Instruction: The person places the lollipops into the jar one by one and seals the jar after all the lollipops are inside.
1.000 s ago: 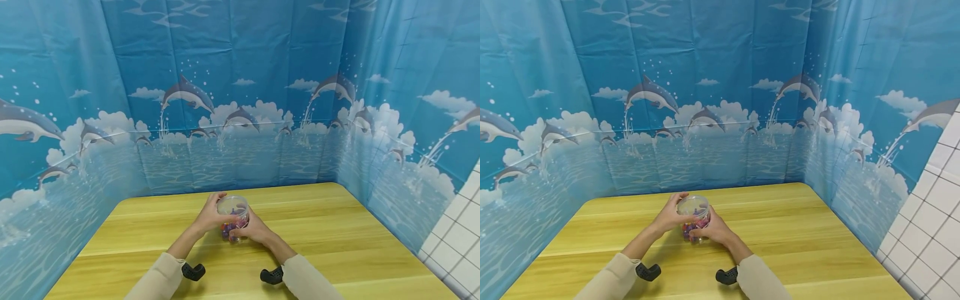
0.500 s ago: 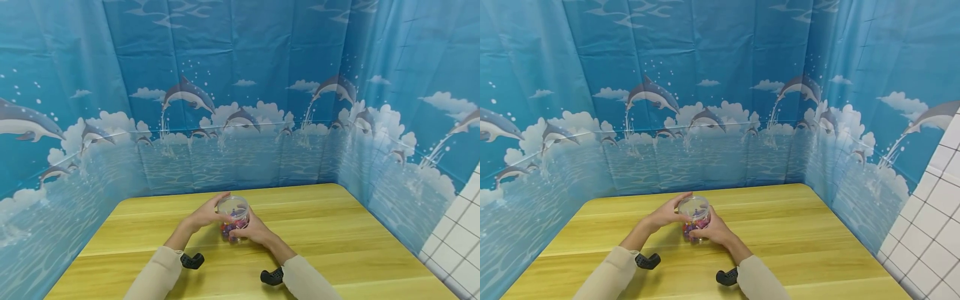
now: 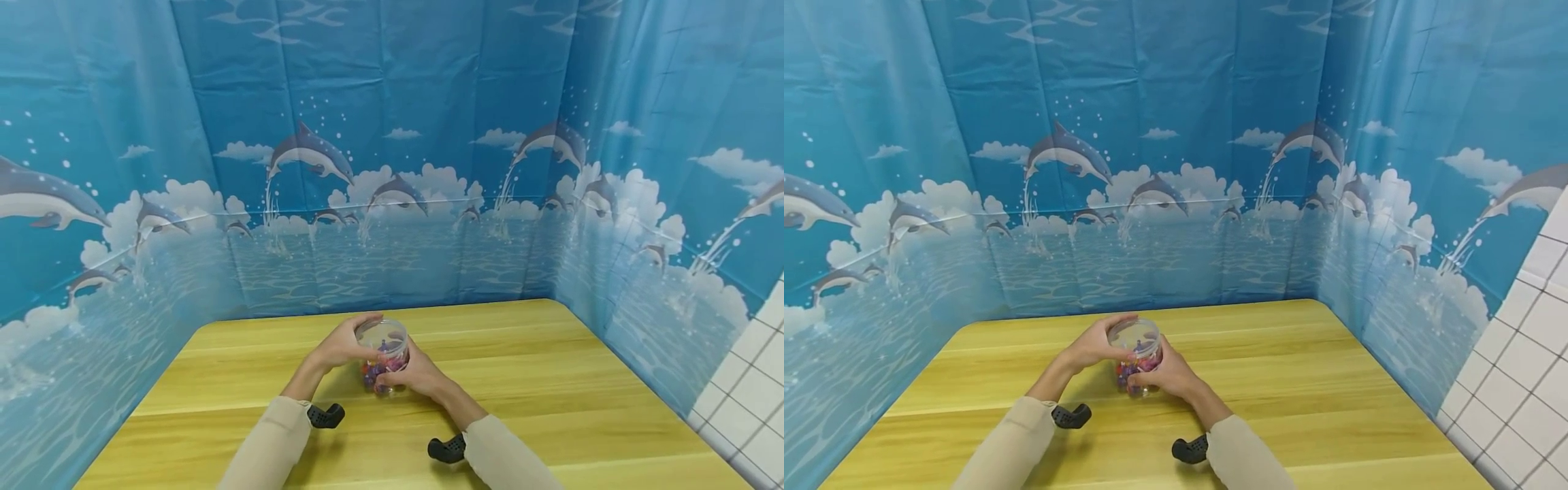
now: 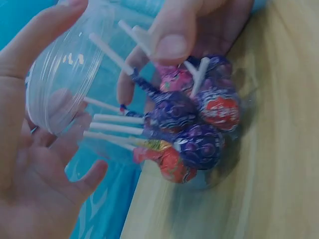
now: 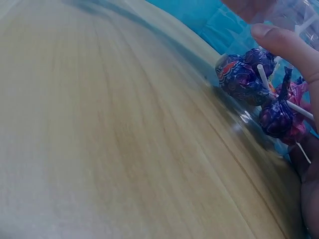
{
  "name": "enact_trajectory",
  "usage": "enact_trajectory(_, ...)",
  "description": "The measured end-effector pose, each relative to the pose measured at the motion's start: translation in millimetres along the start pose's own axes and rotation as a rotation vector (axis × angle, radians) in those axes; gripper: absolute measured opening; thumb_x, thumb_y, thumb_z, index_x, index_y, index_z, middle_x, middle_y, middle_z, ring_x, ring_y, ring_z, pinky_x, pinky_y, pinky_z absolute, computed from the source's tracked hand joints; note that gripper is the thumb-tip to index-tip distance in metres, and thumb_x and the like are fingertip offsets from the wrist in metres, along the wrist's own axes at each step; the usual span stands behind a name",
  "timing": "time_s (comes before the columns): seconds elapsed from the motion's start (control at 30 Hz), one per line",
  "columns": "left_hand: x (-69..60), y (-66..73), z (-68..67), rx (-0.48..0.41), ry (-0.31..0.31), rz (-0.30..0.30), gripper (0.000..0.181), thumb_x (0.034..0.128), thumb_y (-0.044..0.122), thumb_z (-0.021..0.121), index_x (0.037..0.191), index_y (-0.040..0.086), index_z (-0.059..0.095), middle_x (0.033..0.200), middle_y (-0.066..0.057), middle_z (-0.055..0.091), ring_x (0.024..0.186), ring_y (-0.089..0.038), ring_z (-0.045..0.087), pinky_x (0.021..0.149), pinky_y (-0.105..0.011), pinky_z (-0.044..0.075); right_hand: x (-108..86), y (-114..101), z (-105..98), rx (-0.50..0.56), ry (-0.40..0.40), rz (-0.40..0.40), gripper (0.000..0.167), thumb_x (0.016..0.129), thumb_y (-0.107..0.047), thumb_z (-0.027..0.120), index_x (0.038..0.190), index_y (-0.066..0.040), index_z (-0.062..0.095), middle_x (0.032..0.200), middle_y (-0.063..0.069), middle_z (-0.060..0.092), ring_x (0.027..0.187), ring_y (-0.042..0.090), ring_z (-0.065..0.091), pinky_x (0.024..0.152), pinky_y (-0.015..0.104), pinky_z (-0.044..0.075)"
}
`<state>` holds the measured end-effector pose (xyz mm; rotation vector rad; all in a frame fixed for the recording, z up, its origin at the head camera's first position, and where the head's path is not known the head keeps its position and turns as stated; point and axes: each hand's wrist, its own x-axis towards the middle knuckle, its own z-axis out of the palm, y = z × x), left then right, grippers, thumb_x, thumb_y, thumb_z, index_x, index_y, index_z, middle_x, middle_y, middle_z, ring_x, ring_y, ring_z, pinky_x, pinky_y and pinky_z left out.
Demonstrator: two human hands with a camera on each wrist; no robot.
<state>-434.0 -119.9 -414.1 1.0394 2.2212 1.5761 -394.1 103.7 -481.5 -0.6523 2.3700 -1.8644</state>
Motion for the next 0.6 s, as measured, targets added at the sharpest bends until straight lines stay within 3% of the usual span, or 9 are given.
enact_trajectory(0.13, 2.7, -1.7, -2.5, 0.009, -0.029, 0.002, 0.099, 0.0811, 0.037, 0.091, 0.159, 0.007, 0.039, 0.159, -0.015, 0.041, 0.14, -0.037, 0.044, 0.108, -0.057, 0.04, 0.6, 1, -4, -0.004, -0.014, 0.006, 0.103, 0.084, -0.025, 0.09, 0.163, -0.021, 0.025, 0.144, 0.009, 0.051, 0.123, 0.024, 0.058, 0.103, 0.047, 0.047)
enact_trajectory(0.27, 4.4, -4.2, -1.7, -0.004, -0.05, -0.022, 0.099, 0.0801, 0.038, 0.092, 0.159, 0.01, 0.04, 0.155, -0.02, 0.044, 0.13, -0.047, 0.05, 0.097, -0.045, 0.051, 0.0, 3, -7, -0.014, -0.039, 0.014, 0.108, 0.084, -0.025, 0.09, 0.165, -0.018, 0.02, 0.146, 0.01, 0.049, 0.124, 0.025, 0.057, 0.103, 0.048, 0.046)
enact_trajectory(0.37, 5.1, -5.4, -1.8, -0.019, -0.064, -0.029, 0.097, 0.0815, 0.035, 0.091, 0.16, 0.012, 0.039, 0.152, -0.022, 0.044, 0.126, -0.05, 0.051, 0.092, -0.04, 0.052, 1.5, 3, -10, -0.007, -0.081, 0.002, 0.11, 0.084, -0.023, 0.089, 0.166, -0.018, 0.015, 0.146, 0.009, 0.048, 0.124, 0.023, 0.057, 0.104, 0.047, 0.046)
enact_trajectory(0.5, 4.2, -3.5, -1.5, -0.008, -0.066, -0.051, 0.102, 0.0797, 0.038, 0.092, 0.162, 0.015, 0.036, 0.149, -0.019, 0.046, 0.124, -0.044, 0.054, 0.093, -0.044, 0.051, 4.2, 4, -17, -0.009, -0.146, -0.005, 0.109, 0.086, -0.024, 0.088, 0.166, -0.017, 0.014, 0.147, 0.011, 0.047, 0.127, 0.027, 0.055, 0.105, 0.049, 0.044)
enact_trajectory(0.6, 1.3, -1.3, 0.6, 0.013, -0.053, -0.064, 0.108, 0.08, 0.04, 0.091, 0.165, 0.022, 0.027, 0.159, -0.015, 0.037, 0.137, -0.041, 0.044, 0.102, -0.052, 0.046, 1.6, 6, -28, -0.038, -0.177, 0.009, 0.108, 0.087, -0.03, 0.086, 0.166, -0.015, 0.013, 0.155, 0.015, 0.041, 0.137, 0.036, 0.046, 0.108, 0.055, 0.04)
